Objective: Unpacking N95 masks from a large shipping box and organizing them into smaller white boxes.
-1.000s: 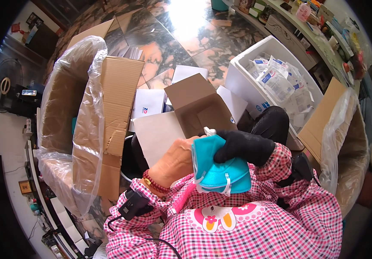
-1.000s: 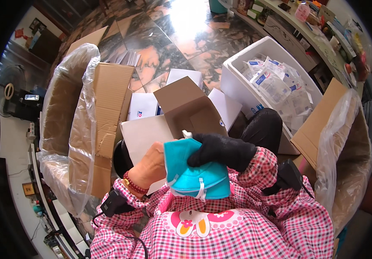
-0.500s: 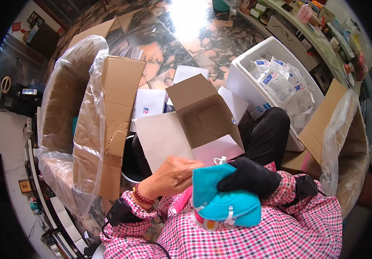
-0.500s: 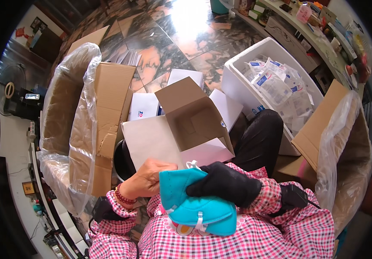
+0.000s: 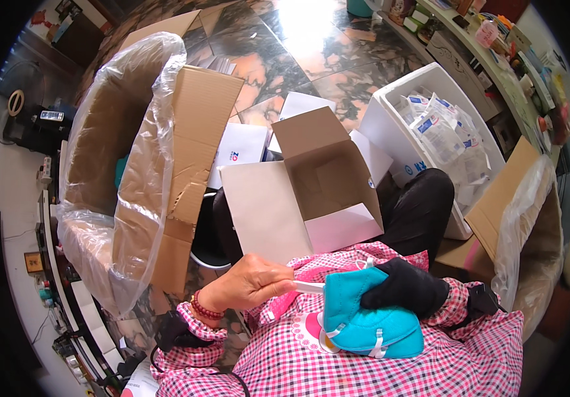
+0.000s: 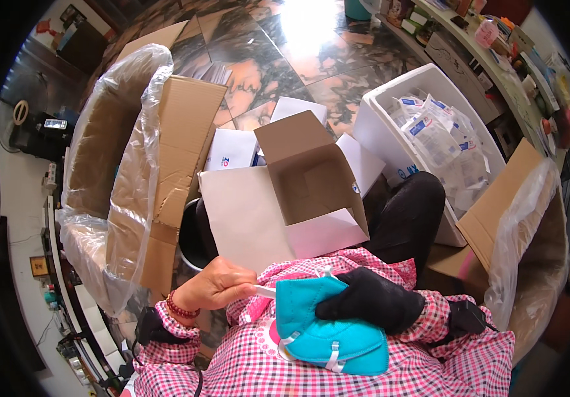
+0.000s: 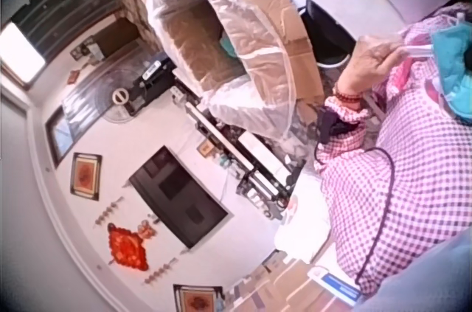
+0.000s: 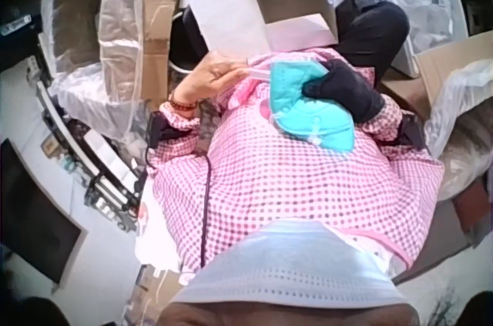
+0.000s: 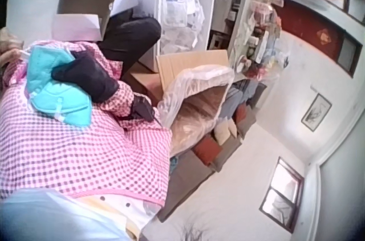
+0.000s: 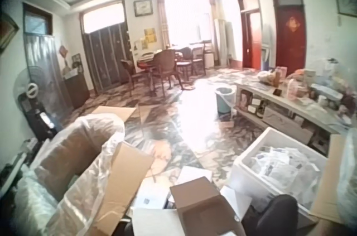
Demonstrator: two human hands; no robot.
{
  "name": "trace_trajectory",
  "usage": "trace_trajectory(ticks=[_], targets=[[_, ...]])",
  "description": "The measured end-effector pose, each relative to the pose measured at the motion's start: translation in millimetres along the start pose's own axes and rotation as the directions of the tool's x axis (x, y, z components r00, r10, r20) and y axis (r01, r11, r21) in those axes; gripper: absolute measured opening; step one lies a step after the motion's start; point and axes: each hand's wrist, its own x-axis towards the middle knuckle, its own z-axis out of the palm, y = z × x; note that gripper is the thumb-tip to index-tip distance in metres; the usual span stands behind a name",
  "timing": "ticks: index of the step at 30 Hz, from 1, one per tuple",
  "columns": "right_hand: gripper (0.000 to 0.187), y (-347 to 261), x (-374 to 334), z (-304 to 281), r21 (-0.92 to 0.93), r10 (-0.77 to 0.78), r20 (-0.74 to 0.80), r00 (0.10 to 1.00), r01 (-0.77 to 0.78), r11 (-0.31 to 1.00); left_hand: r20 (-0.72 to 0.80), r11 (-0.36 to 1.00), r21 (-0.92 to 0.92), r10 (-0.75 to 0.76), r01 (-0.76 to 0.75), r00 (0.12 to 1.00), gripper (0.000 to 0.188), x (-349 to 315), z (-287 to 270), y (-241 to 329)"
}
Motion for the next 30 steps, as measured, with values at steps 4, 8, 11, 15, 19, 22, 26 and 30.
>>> trace_trajectory(ticks=[4, 8, 11, 15, 19, 22, 26, 30], targets=[[0.039, 0.6, -4.5, -16.4, -0.173, -0.056, 0.181, 0.982, 0.087, 0.981, -0.192, 0.994, -0.056, -0.105, 0.096, 0.976, 0.03, -36.8, -3.0, -8.7], [0.041, -11.2, -26.0, -53.1, 0.056, -0.375, -0.158, 0.914, 0.387, 0.92, -0.547, 0.77, -0.634, -0.51, 0.07, 0.663, 0.042, -111.8, 0.1, -48.4], [0.043, -13.1, -10.0, -55.8, 0.528, -0.319, -0.46, 0.829, 0.544, 0.653, -0.513, 0.396, -0.858, -0.687, -0.327, 0.515, 0.03, -102.3, 22.0, -65.8], [0.04, -2.9, 28.4, -51.8, 0.169, -0.401, -0.554, 0.729, 0.571, 0.804, -0.516, -0.055, -0.679, -0.675, -0.732, 0.528, 0.03, -135.5, 54.6, -155.1], [0.035, -4.9, 41.6, -43.9, 0.308, -0.361, -0.548, 0.754, 0.583, 0.752, -0.62, 0.046, -0.641, -0.62, -0.766, 0.481, 0.04, -137.2, 62.6, -182.0], [0.036, 4.8, 45.9, -52.0, 0.367, -0.278, -0.539, 0.795, 0.518, 0.772, -0.622, 0.054, -0.63, -0.632, -0.775, 0.462, 0.045, -140.0, 63.7, -191.6], [0.037, 13.1, 45.8, -56.7, 0.365, -0.298, -0.54, 0.787, 0.539, 0.759, -0.656, 0.11, -0.647, -0.584, -0.755, 0.477, 0.053, -141.4, 59.1, -206.3], [0.034, 7.3, 49.6, -49.7, 0.393, -0.305, -0.567, 0.765, 0.577, 0.716, -0.658, 0.425, -0.71, -0.683, -0.561, 0.316, 0.065, -140.6, 45.7, -227.1]])
